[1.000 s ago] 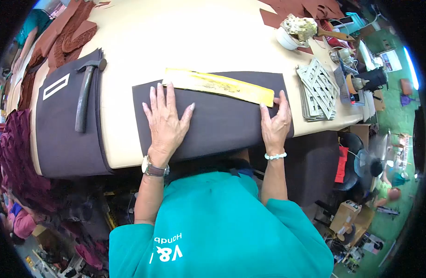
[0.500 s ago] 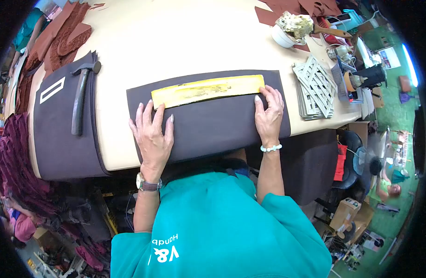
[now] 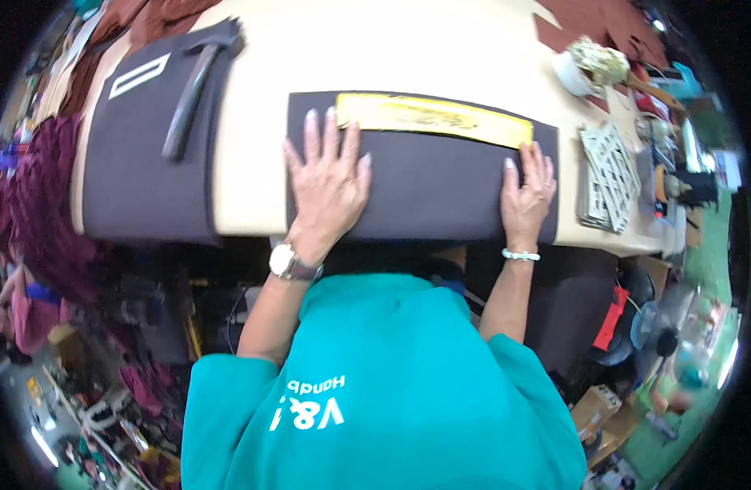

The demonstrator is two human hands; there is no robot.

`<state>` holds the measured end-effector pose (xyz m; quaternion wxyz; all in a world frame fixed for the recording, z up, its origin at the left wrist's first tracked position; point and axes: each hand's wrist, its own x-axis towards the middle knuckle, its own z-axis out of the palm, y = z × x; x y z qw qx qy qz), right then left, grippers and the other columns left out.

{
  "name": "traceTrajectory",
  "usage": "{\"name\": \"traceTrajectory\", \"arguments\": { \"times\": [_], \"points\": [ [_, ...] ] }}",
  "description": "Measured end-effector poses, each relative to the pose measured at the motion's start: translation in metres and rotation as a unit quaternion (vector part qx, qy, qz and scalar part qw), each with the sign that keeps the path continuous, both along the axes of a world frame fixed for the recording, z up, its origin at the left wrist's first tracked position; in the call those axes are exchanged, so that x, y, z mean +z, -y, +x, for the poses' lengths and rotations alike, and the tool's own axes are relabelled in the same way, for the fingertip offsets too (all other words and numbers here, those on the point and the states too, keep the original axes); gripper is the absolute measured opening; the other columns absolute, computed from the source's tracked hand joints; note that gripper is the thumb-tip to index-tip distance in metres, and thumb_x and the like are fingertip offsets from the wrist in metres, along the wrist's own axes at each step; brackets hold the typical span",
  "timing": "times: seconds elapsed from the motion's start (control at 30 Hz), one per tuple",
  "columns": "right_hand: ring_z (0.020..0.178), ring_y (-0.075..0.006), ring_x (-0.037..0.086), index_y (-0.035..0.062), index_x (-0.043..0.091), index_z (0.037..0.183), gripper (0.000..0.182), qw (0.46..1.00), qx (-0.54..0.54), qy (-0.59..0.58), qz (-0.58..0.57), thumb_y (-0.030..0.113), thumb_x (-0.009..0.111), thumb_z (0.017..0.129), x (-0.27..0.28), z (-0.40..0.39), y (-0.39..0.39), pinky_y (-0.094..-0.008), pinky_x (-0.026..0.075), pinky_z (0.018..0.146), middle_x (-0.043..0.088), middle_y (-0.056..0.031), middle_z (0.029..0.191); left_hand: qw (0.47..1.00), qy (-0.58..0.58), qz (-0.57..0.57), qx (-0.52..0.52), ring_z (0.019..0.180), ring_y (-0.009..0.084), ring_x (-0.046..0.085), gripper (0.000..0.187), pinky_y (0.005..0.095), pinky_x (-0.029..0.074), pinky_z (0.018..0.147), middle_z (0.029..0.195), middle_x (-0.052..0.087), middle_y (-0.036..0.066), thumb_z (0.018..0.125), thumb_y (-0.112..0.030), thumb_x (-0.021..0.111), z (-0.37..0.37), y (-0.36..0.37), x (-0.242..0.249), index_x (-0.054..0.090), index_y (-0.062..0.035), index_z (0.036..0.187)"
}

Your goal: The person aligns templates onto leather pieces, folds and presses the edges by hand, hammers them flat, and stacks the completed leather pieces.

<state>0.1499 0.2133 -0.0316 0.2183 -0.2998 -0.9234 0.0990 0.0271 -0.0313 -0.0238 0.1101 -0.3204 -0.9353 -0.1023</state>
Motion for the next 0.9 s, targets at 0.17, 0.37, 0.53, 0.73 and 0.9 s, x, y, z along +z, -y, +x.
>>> {"name": "traceTrajectory", "arguments": {
  "times": [0.17, 0.37, 0.53, 0.73, 0.9],
  "points": [
    [0.127, -0.0349, 0.035, 0.0091, 0.054, 0.123, 0.04, 1.0, -0.001, 0.001, -0.02, 0.028, 0.053, 0.087, -0.0024, -0.0002, -0.0011, -0.0519, 0.022, 0.105, 0.046, -0.0109, 0.134, 0.999, 0.009, 0.036, 0.0, 0.131, 0.0387, 0.025, 0.047, 0.0677, 0.018, 0.098, 0.138, 0.035, 0.019, 0.088, -0.03, 0.048, 0.0006, 0.0003, -0.0039, 0.045, -0.0094, 0.13],
    [0.128, -0.0345, 0.034, 0.0102, 0.053, 0.124, 0.041, 1.0, -0.001, 0.008, -0.022, 0.03, 0.053, 0.088, -0.0025, 0.0004, -0.0013, -0.0519, 0.021, 0.106, 0.045, -0.0096, 0.135, 0.999, 0.025, 0.048, 0.001, 0.132, 0.0392, 0.023, 0.047, 0.0674, 0.017, 0.098, 0.139, 0.033, 0.018, 0.088, -0.03, 0.048, 0.0008, 0.0011, -0.0058, 0.044, -0.0102, 0.131],
    [0.127, -0.0348, 0.035, 0.0104, 0.053, 0.125, 0.042, 1.0, -0.006, 0.015, -0.01, 0.03, 0.052, 0.088, -0.0024, 0.0, -0.0004, -0.052, 0.022, 0.105, 0.045, -0.01, 0.135, 0.998, 0.048, 0.046, 0.003, 0.133, 0.0396, 0.021, 0.049, 0.066, 0.017, 0.1, 0.141, 0.031, 0.018, 0.088, -0.03, 0.048, 0.0011, 0.0008, -0.0029, 0.041, -0.0107, 0.133],
    [0.128, -0.0358, 0.033, 0.0099, 0.049, 0.129, 0.048, 0.998, -0.023, 0.056, 0.016, 0.037, 0.051, 0.089, -0.0007, -0.0018, 0.0046, -0.0535, 0.022, 0.105, 0.041, -0.0113, 0.138, 0.997, 0.066, 0.037, 0.008, 0.134, 0.0391, 0.019, 0.054, 0.0643, 0.016, 0.101, 0.144, 0.027, 0.018, 0.088, -0.03, 0.048, 0.0006, -0.0002, -0.0028, 0.036, -0.009, 0.137],
    [0.126, -0.0367, 0.035, 0.0092, 0.051, 0.126, 0.044, 1.0, -0.012, 0.019, 0.007, 0.034, 0.051, 0.089, 0.001, -0.0005, 0.0042, -0.0536, 0.022, 0.105, 0.042, -0.0118, 0.137, 0.999, 0.035, 0.016, -0.002, 0.132, 0.039, 0.023, 0.051, 0.0611, 0.019, 0.102, 0.141, 0.033, 0.017, 0.088, -0.029, 0.049, 0.0014, -0.0001, 0.003, 0.041, -0.0076, 0.133]
  ]
}}
